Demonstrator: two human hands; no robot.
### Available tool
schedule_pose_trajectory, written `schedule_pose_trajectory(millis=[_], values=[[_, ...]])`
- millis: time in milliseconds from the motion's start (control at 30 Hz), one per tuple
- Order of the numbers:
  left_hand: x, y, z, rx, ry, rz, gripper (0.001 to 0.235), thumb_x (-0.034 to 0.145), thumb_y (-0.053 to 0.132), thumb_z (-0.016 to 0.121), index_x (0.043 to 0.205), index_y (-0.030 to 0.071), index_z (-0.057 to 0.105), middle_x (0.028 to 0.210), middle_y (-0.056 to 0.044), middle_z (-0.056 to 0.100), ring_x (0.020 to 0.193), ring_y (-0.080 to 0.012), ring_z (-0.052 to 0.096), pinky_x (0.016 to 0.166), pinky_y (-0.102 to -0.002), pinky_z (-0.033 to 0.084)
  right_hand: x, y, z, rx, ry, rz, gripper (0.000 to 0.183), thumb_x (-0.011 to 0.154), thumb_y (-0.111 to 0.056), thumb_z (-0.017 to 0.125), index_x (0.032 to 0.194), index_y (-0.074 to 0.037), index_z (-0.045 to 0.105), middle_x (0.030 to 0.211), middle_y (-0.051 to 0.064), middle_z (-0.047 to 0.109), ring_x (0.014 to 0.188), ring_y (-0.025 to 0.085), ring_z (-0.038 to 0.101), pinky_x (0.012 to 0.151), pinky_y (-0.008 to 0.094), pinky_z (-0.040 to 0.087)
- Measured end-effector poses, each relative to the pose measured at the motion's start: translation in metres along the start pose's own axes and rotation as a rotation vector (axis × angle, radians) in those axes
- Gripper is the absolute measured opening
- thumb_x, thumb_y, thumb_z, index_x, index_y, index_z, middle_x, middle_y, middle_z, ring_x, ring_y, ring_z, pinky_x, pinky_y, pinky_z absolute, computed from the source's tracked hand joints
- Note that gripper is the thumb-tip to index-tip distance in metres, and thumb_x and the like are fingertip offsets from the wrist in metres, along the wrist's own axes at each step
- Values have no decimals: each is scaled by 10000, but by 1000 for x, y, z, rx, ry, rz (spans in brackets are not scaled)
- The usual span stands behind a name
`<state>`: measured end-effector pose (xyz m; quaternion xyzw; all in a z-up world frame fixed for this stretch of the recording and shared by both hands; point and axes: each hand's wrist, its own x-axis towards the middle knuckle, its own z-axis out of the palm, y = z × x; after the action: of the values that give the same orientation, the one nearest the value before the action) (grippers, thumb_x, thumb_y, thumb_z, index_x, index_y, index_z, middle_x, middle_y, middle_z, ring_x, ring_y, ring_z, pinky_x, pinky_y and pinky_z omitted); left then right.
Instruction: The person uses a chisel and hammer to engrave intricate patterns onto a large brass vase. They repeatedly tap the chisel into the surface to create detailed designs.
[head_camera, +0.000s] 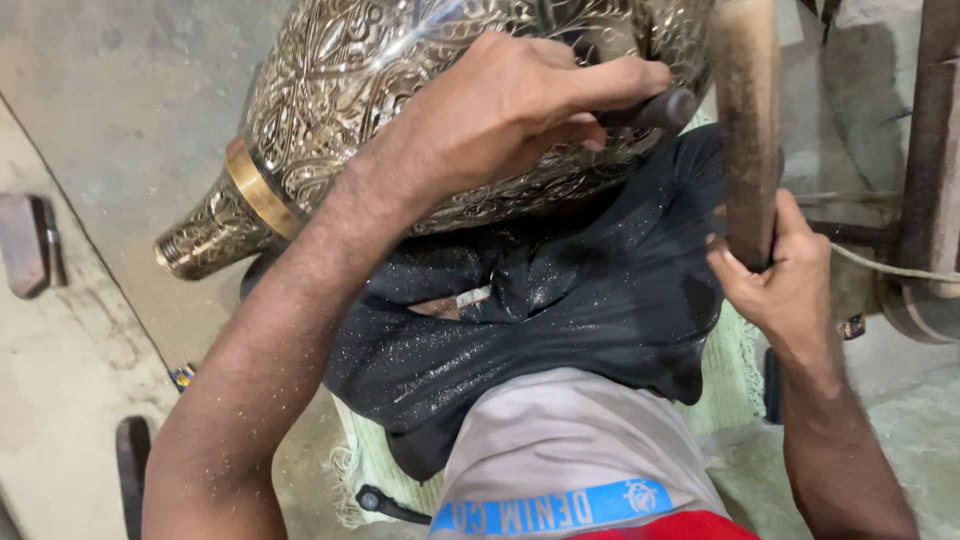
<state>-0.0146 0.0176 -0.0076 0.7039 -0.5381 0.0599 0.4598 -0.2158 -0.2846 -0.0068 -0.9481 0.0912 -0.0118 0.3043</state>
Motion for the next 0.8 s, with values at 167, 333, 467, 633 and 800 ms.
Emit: schedule_pose_trajectory(millis=[167, 333, 467, 633, 800], values=[[-9, 2, 6, -3, 16, -18, 438, 1029, 47, 711, 1418, 194, 574, 992, -82, 728, 885, -209, 764, 743, -361, 633, -2, 9, -2, 8, 109, -84, 154, 937, -41, 774, 1005, 13, 647, 712, 123, 653, 605, 179, 655, 633, 308, 519], [-7, 4, 7, 75, 17, 9, 442, 1029, 94, 722, 1421, 209, 556, 923, -77, 716, 877, -232, 755, 747, -380, 627, -6, 16, -11, -77, 144, -244, 122, 989, 5, 723, 1021, 20, 606, 887, 128, 673, 761, 174, 683, 685, 269, 528], [-3, 4, 2, 150, -22, 44, 418, 1015, 185, 765, 1389, 230, 583, 852, -93, 695, 782, -271, 727, 644, -416, 587, -5, 9, -22, -134, 124, -210, 164, 990, 15, 732, 1123, 36, 639, 859, 98, 654, 731, 165, 662, 679, 269, 501], [5, 2, 2, 71, -87, -7, 396, 1048, 160, 712, 1411, 251, 582, 856, -94, 702, 773, -248, 727, 589, -398, 581, -1, -8, -17, 39, 247, -187, 193, 1030, 13, 752, 1097, 40, 572, 930, 81, 625, 764, 143, 636, 706, 271, 535], [6, 1, -4, 110, -86, 86, 376, 1018, 156, 686, 1374, 208, 574, 879, -107, 697, 833, -311, 724, 657, -462, 570, 4, -21, -1, 110, 234, -155, 153, 1001, 51, 722, 1102, 37, 607, 948, 61, 653, 836, 107, 653, 740, 242, 536]])
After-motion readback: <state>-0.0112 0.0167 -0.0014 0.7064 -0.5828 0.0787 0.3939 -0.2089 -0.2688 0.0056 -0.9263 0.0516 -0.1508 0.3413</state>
